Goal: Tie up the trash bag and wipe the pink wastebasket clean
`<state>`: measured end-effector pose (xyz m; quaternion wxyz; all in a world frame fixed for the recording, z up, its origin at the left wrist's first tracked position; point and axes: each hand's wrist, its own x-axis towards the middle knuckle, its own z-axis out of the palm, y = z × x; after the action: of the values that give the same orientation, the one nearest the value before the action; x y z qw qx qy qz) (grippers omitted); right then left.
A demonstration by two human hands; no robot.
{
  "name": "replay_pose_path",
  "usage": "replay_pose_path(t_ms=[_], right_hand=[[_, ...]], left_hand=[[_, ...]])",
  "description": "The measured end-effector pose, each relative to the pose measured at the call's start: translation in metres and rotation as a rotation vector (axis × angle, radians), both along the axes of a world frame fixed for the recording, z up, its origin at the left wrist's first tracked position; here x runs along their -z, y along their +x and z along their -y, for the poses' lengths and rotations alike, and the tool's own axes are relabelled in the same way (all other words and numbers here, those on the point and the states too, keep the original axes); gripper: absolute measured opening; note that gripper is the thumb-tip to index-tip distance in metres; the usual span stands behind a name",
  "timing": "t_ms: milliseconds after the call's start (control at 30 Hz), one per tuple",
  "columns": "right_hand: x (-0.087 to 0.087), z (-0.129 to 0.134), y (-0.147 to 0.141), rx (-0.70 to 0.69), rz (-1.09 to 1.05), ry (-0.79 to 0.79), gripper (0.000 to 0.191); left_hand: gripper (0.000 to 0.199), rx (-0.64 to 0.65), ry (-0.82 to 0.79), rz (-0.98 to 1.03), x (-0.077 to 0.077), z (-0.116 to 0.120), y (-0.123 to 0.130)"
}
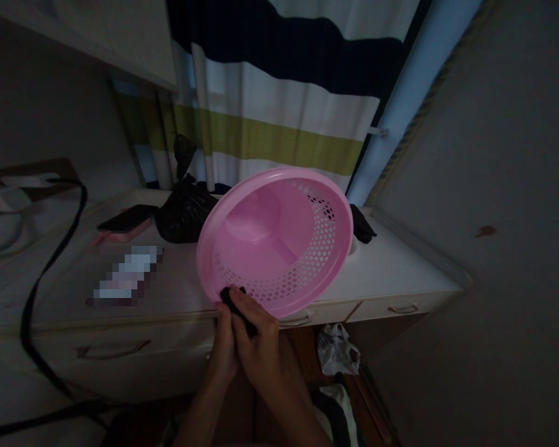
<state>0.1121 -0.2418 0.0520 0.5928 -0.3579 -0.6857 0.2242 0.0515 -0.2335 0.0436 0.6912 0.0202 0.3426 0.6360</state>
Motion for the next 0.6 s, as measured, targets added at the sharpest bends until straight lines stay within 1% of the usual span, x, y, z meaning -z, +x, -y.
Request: replay_pose_path(t_ms=[67,133,267,367,433,533,600], right_hand=[[0.004,0.002,0.005,0.006,0.031,0.007,0.041],[0.01,0.005,0.014,0.021,0.089,0.012,0.042],[0.027,0.009,0.032,0.035,0.182,0.016,0.044],[0.033,0.008,0.037,0.039,0.185,0.012,0.046],[0.029,0.007,0.033,0.037,0.169,0.006,0.045],[0.015,0.002,0.018,0.009,0.14,0.0,0.043],[0.006,-0.002,0.007,-0.01,0.109,0.008,0.042]], left_hand=[[0.036,0.005,-0.03,-0.037,0.001,-0.001,-0.001],[0.04,0.014,-0.021,-0.091,0.003,-0.003,-0.002],[0.049,0.035,0.122,-0.144,0.01,-0.005,-0.001],[0.047,0.031,0.168,-0.142,0.012,-0.005,0.001],[0.043,0.012,0.117,-0.14,0.01,-0.004,0.002],[0.041,0.004,0.006,-0.108,0.003,-0.004,0.002],[0.041,-0.013,-0.024,-0.053,-0.003,-0.003,0.001]])
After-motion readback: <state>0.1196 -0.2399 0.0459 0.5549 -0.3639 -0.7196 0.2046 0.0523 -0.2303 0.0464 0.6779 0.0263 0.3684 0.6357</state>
